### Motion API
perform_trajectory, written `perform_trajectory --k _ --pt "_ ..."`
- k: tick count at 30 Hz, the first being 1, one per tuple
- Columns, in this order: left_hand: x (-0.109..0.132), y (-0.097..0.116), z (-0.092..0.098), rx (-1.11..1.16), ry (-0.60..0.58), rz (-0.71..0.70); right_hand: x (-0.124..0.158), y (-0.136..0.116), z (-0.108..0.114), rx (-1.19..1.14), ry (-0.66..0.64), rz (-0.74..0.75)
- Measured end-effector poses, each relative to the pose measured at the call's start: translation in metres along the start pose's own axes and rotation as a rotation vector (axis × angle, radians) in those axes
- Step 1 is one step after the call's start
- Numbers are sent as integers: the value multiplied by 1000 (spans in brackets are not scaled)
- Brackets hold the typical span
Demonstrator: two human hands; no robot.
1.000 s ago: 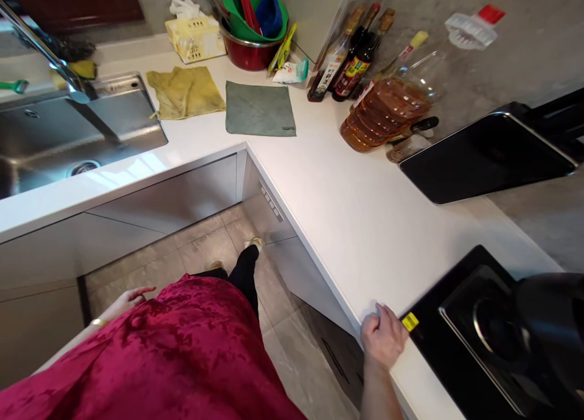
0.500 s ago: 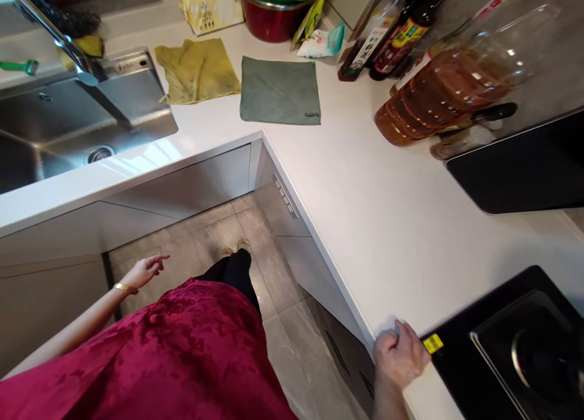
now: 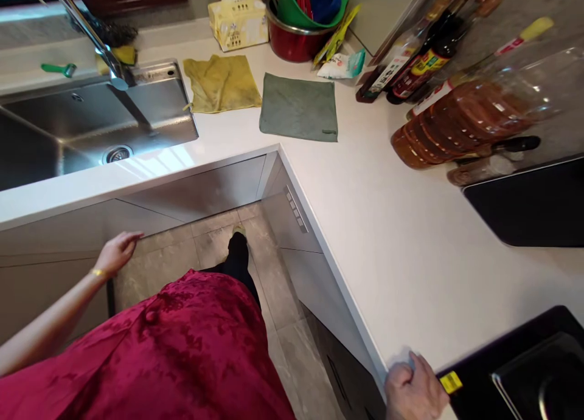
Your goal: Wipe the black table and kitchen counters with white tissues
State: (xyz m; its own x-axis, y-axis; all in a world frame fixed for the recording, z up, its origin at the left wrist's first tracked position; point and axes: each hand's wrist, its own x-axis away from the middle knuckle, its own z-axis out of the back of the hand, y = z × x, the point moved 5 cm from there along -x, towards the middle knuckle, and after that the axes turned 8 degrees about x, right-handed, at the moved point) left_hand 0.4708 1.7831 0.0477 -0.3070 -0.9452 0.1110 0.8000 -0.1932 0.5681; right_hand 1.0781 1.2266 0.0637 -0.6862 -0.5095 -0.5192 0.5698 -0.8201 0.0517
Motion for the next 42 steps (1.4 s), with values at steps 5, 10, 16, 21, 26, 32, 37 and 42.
perform_trajectory --k 5,10,16,21,26,32,37,42 --pt "-118 108 35 -53 236 -351 -11 -16 12 -12 50 12" --pt "-196 149 38 -117 294 -325 -23 -34 27 -64 16 -4" --pt "-224 127 16 6 362 83 -51 -58 32 -19 -79 25" --pt "-225 117 10 -15 488 245 -96 -134 -1 -142 -40 293" --pt "-227 116 9 -37 499 247 -130 -180 -44 -228 -55 324" --pt "-224 120 7 -57 534 264 -137 -177 -62 -264 -77 314" --pt "-223 120 4 -76 528 258 -141 -178 -60 -286 -88 286" --pt "-225 120 2 -100 519 258 -143 -177 -61 -284 -90 292"
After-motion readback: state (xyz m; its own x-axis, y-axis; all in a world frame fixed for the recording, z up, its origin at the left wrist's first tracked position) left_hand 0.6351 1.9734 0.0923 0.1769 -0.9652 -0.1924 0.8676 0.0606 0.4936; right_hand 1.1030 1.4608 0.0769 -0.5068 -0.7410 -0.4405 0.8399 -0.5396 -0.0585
